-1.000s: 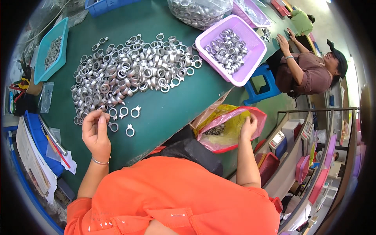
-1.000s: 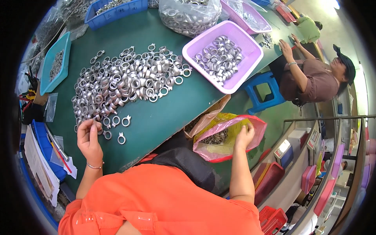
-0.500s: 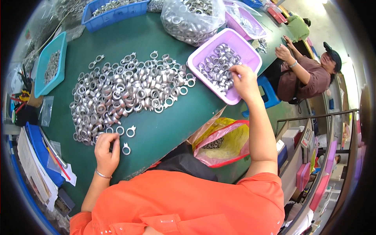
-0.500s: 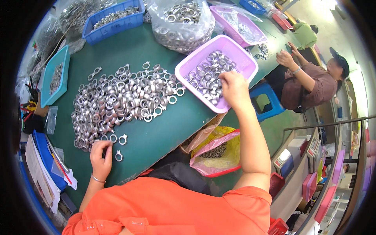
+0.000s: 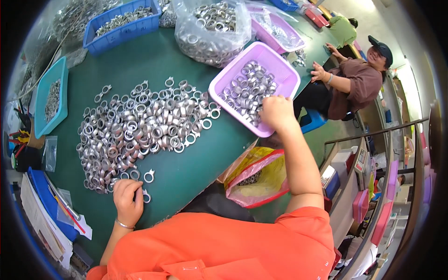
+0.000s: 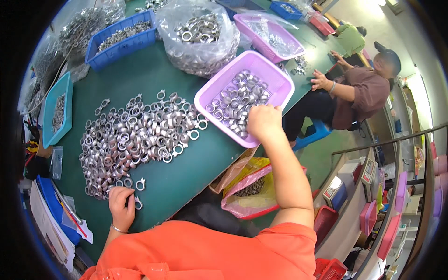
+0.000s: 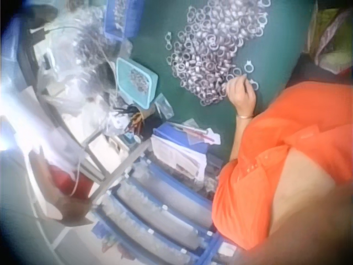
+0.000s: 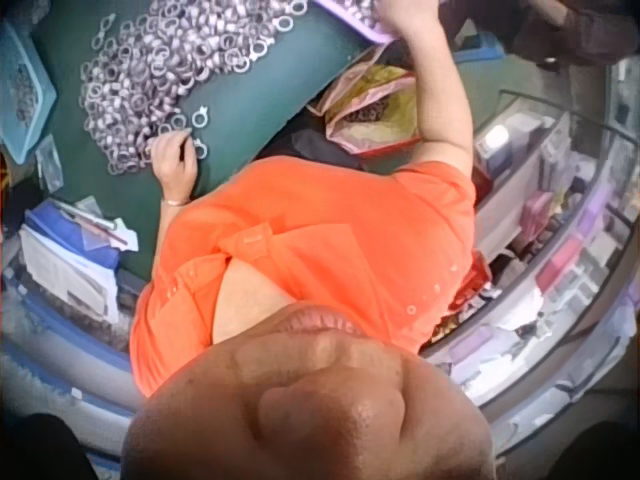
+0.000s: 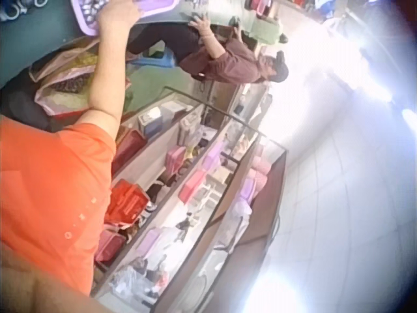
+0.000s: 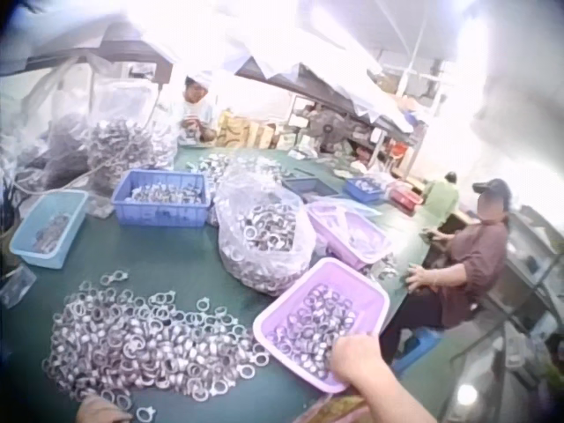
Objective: The person picks up individual metal ring-like components from a pile on the table, turns them over in their hands, and eventually places gathered components into a small purple tray.
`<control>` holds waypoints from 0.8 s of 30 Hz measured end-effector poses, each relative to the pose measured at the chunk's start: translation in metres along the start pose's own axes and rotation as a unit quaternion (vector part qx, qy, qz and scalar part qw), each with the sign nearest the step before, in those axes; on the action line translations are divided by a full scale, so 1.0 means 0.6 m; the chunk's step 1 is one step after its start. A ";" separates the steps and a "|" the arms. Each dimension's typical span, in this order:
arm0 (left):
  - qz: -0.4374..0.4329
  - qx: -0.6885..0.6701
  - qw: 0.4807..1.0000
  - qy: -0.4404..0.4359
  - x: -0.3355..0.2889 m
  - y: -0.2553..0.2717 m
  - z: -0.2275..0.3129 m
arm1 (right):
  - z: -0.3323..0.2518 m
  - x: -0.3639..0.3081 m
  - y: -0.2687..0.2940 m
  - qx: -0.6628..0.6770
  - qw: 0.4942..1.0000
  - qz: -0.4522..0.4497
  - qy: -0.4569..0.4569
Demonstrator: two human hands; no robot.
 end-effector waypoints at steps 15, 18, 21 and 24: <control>0.005 -0.019 1.000 -0.005 0.000 0.006 0.001 | 0.008 0.005 -0.008 0.248 0.966 0.056 0.054; 0.002 -0.018 1.000 -0.002 0.002 0.005 0.000 | 0.005 -0.031 0.002 0.607 0.791 0.028 0.067; 0.000 -0.022 1.000 -0.002 0.003 0.003 -0.002 | -0.015 -0.065 0.006 0.808 0.578 0.010 0.114; -0.003 -0.023 1.000 0.001 -0.002 0.003 -0.005 | -0.031 -0.093 0.012 0.818 0.557 -0.004 0.144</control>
Point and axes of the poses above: each hand's wrist, its own x-axis towards the middle knuckle, its own y-axis out of the back of the hand, z = x × y, the point moved 5 cm from there along x, towards the middle knuckle, and after that the axes turned 2 degrees about -y, right-handed, at the moved point
